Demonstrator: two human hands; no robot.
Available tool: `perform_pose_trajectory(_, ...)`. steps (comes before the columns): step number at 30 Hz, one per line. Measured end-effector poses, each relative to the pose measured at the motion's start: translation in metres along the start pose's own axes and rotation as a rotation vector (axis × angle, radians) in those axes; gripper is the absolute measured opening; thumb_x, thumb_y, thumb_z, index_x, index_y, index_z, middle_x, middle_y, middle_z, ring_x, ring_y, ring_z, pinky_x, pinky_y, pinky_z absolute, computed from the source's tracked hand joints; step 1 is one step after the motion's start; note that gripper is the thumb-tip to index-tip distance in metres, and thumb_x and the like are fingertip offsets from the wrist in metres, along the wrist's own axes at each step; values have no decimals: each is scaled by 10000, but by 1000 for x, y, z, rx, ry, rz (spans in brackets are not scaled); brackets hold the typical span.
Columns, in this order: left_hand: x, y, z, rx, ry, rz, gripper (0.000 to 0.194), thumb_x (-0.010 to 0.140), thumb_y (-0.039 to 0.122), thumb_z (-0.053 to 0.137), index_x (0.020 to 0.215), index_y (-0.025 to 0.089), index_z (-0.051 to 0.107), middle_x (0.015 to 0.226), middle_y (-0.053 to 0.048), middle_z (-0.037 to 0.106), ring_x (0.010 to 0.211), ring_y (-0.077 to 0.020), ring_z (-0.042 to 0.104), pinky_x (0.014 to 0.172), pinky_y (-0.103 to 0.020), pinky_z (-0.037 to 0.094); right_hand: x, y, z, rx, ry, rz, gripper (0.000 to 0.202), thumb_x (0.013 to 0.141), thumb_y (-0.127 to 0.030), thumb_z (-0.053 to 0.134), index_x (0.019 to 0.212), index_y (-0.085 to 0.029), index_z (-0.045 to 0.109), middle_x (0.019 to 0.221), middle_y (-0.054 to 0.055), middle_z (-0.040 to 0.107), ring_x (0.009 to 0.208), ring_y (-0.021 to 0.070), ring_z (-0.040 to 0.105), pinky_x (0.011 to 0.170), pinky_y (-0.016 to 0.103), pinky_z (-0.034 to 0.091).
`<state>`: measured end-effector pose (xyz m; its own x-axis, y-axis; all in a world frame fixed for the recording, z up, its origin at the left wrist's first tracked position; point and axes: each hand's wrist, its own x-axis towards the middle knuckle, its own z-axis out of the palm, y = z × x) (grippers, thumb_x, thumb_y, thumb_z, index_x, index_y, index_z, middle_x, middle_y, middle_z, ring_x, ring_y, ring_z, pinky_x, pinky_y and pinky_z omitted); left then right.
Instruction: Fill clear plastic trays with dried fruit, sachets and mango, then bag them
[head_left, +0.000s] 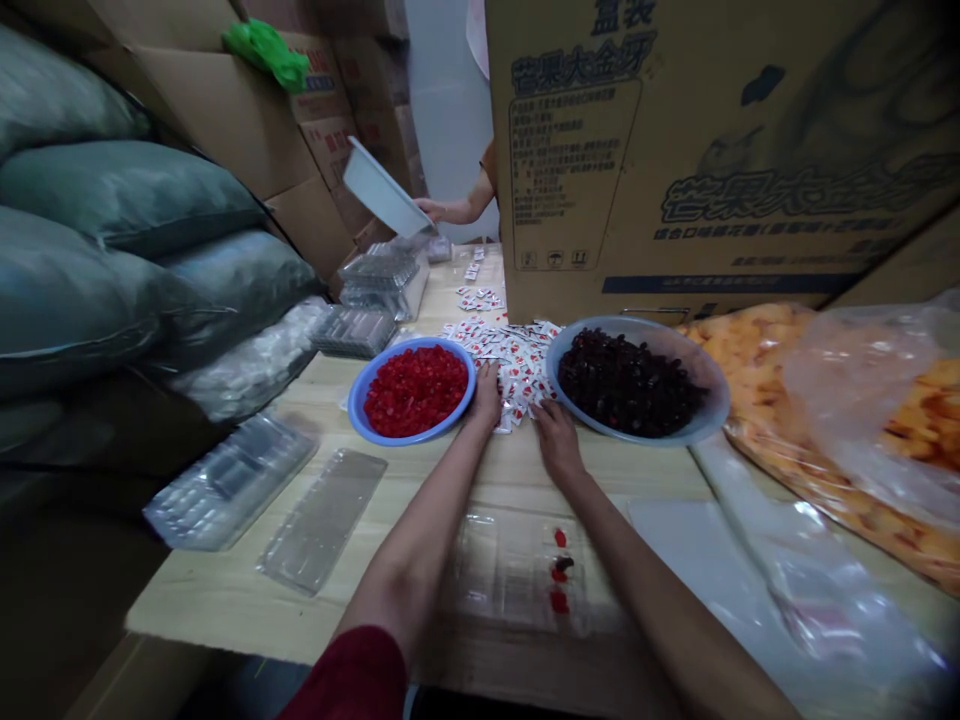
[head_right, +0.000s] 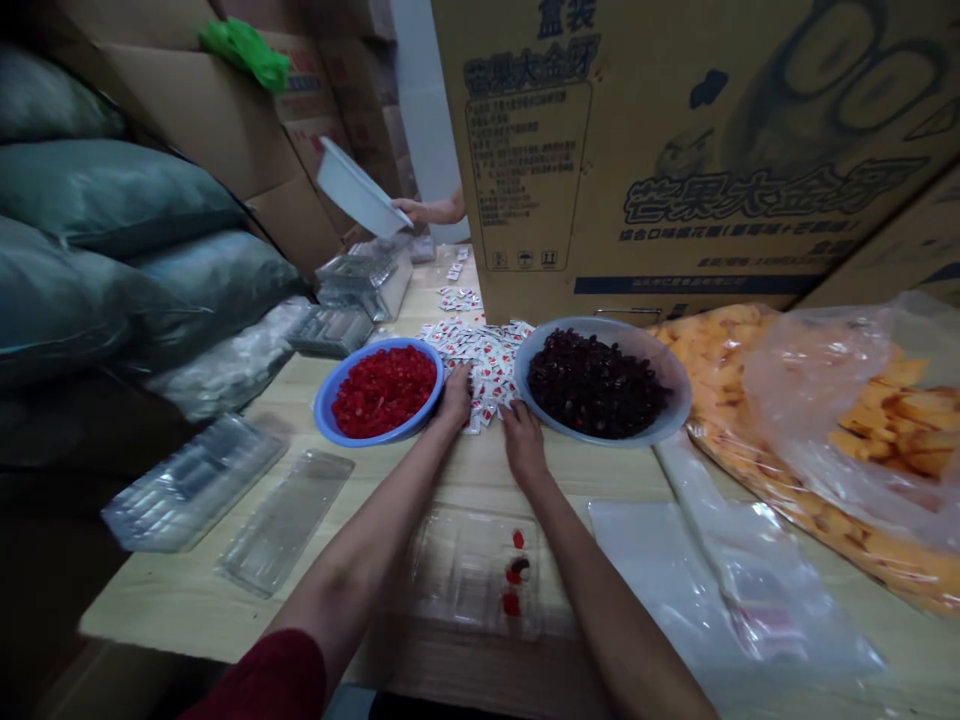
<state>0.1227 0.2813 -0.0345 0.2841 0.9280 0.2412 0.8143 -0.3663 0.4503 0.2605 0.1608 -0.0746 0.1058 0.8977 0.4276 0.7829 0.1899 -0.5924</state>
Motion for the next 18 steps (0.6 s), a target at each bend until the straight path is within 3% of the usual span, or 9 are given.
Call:
perform_pose_trajectory(5, -43, 3, -10, -28, -34, 37, 333, 906, 61, 405, 1113, 175, 641, 1030, -108, 715, 972, -219, 654, 876, -336, 494, -13, -3, -11, 40, -35, -47, 410, 913, -80, 407, 1170, -173, 712, 1231, 141, 634, 1163, 265, 533, 1028, 454, 454)
perform_pose_trajectory(9, -66, 4, -23, -24, -32, 41, 275, 941, 111, 418, 1052, 172, 662, 999, -125, 722, 953, -225, 663, 874, -338, 488, -30, -9, -34, 139, -48, -39, 455, 861, -59, 428, 1208, -175, 697, 1239, 135, 655, 1165, 249, 563, 1033, 451, 456)
perform_pose_trajectory(14, -64, 15, -30, -12, -47, 37, 295, 908, 202, 562, 1196, 170, 612, 1204, -145, 667, 1147, -238, 596, 988, -359, 450, -54, -21, -68, 236, 4, 152, 442, 834, -144, 450, 1204, -158, 692, 1126, 118, 721, 1022, 242, 655, 961, 411, 500)
perform_pose_trajectory(18, -53, 23, -24, 31, -97, -28, 263, 892, 153, 541, 1132, 153, 649, 1141, -167, 680, 1122, -265, 605, 967, -375, 451, -73, -26, -83, 272, 81, 314, 381, 841, -212, 428, 1072, -140, 723, 963, 104, 748, 804, 218, 675, 786, 353, 540)
